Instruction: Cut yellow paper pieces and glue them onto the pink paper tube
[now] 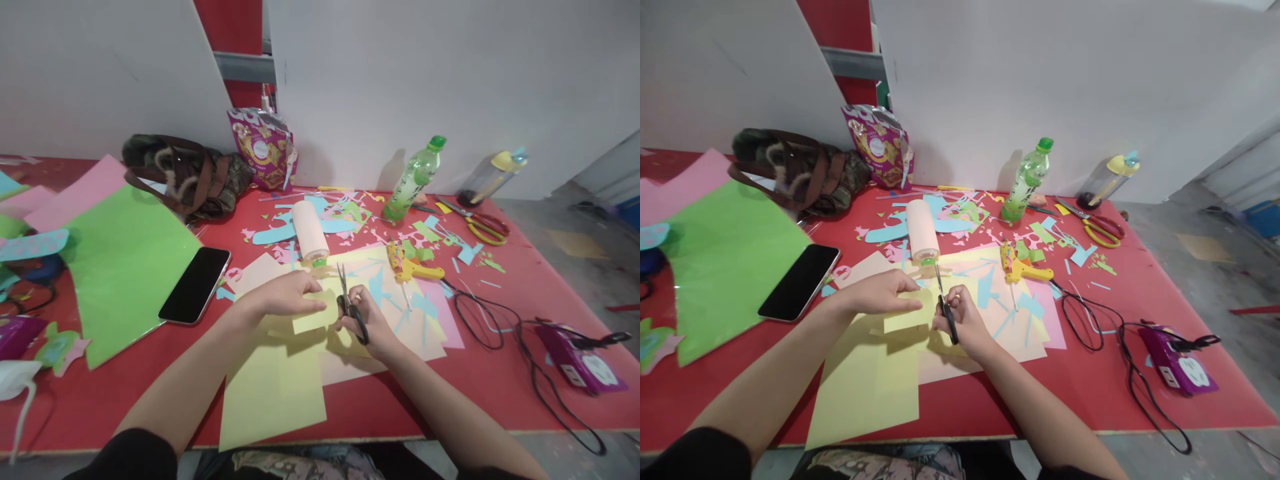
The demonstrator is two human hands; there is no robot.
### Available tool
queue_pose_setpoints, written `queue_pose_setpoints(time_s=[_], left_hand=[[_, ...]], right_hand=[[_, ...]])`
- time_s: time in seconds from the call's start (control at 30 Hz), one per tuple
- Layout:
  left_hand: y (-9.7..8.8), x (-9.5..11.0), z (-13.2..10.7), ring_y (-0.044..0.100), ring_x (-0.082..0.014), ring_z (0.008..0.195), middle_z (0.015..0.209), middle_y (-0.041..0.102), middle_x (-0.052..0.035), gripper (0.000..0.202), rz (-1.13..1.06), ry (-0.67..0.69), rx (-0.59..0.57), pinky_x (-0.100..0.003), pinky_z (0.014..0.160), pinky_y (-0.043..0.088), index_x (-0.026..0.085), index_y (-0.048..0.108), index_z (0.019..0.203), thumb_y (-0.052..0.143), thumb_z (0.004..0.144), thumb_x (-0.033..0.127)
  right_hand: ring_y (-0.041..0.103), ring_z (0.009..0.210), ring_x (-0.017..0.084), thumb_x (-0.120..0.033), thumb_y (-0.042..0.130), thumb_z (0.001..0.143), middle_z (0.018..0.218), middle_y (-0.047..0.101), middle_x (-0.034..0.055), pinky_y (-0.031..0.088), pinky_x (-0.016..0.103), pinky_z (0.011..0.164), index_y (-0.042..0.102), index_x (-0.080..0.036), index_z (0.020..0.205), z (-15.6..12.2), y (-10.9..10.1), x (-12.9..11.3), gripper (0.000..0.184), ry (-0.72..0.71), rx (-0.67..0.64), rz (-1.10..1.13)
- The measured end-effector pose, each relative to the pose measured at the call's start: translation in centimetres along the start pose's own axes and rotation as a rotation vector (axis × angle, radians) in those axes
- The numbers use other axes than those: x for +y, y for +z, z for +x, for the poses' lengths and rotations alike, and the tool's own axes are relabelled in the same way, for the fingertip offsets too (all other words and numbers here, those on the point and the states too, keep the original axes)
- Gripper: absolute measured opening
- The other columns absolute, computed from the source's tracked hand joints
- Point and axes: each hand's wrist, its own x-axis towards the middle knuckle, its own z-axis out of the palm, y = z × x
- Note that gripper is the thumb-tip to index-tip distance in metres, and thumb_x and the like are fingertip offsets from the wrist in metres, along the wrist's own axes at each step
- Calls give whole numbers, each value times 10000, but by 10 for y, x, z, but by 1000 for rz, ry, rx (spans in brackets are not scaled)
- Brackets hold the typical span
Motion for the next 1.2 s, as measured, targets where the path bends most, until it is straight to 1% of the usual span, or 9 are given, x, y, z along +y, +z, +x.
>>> queue_pose_setpoints(time_s=[0.2, 0.43, 0.57, 0.67, 0.9, 0.97, 1.03, 1.13, 1.2], left_hand=[[13, 2, 6, 222, -67, 424, 460, 226, 61, 301, 38, 91, -72, -236, 422, 156, 178, 268, 490, 468, 679, 299], [13, 3, 6, 295, -76, 440, 472, 334, 54, 249, 84, 65, -97, -216, 439, 218, 160, 427, 532, 459, 710, 331], [7, 3, 4, 376, -84, 480, 505, 440, 44, 199, 76, 27, -12, -203, 479, 266, 149, 550, 600, 493, 694, 314], [4, 0, 3, 410, -91, 499, 532, 492, 37, 182, 69, -16, 98, -201, 497, 290, 150, 603, 675, 516, 685, 310], [-2, -8, 3, 511, -106, 500, 557, 547, 6, 259, -278, -136, 413, -220, 524, 396, 135, 543, 713, 481, 745, 385], [-3, -7, 3, 526, -106, 502, 566, 549, -4, 326, -344, -120, 449, -229, 536, 413, 132, 524, 698, 425, 784, 430], [-2, -7, 3, 532, -106, 494, 551, 547, -7, 395, -357, -84, 366, -230, 533, 411, 132, 509, 661, 387, 797, 482], [4, -8, 7, 542, -111, 487, 534, 554, -13, 456, -391, -34, 131, -230, 524, 411, 132, 498, 636, 390, 771, 553], [10, -10, 11, 541, -109, 483, 529, 552, -11, 456, -447, -18, 40, -231, 529, 419, 125, 505, 659, 419, 750, 563]], right_hand=[[408, 521, 61, -188, 672, 590, 688, 479, -72, 316, 188, 482, 301, -238, 761, 0, 2, -4, 411, -15, 85, -71], [393, 489, 45, -138, 652, 557, 620, 472, -87, 270, 163, 454, 319, -229, 755, 0, 3, -5, 398, 50, 90, -85], [347, 437, 35, -147, 627, 565, 570, 445, -107, 246, 155, 423, 320, -229, 752, 1, 4, -5, 369, 58, 134, -117], [317, 418, 32, -149, 622, 561, 534, 394, -122, 236, 150, 407, 320, -229, 743, 2, 3, -3, 361, 62, 166, -124], [365, 454, 47, -151, 614, 549, 570, 411, -100, 262, 161, 419, 323, -229, 721, 5, -1, 0, 347, -34, 390, -97], [352, 447, 42, -151, 618, 547, 575, 411, -101, 251, 158, 413, 322, -228, 723, 5, -1, -1, 352, -56, 449, -77], [351, 448, 39, -156, 625, 549, 585, 417, -99, 256, 157, 416, 323, -228, 724, 5, -1, -1, 356, -75, 493, -66], [363, 461, 42, -163, 632, 556, 593, 422, -95, 275, 158, 429, 324, -227, 722, 5, -1, -2, 356, -118, 540, -69], [361, 461, 43, -164, 634, 560, 591, 415, -95, 277, 160, 429, 324, -229, 724, 5, -1, -3, 356, -139, 551, -71]])
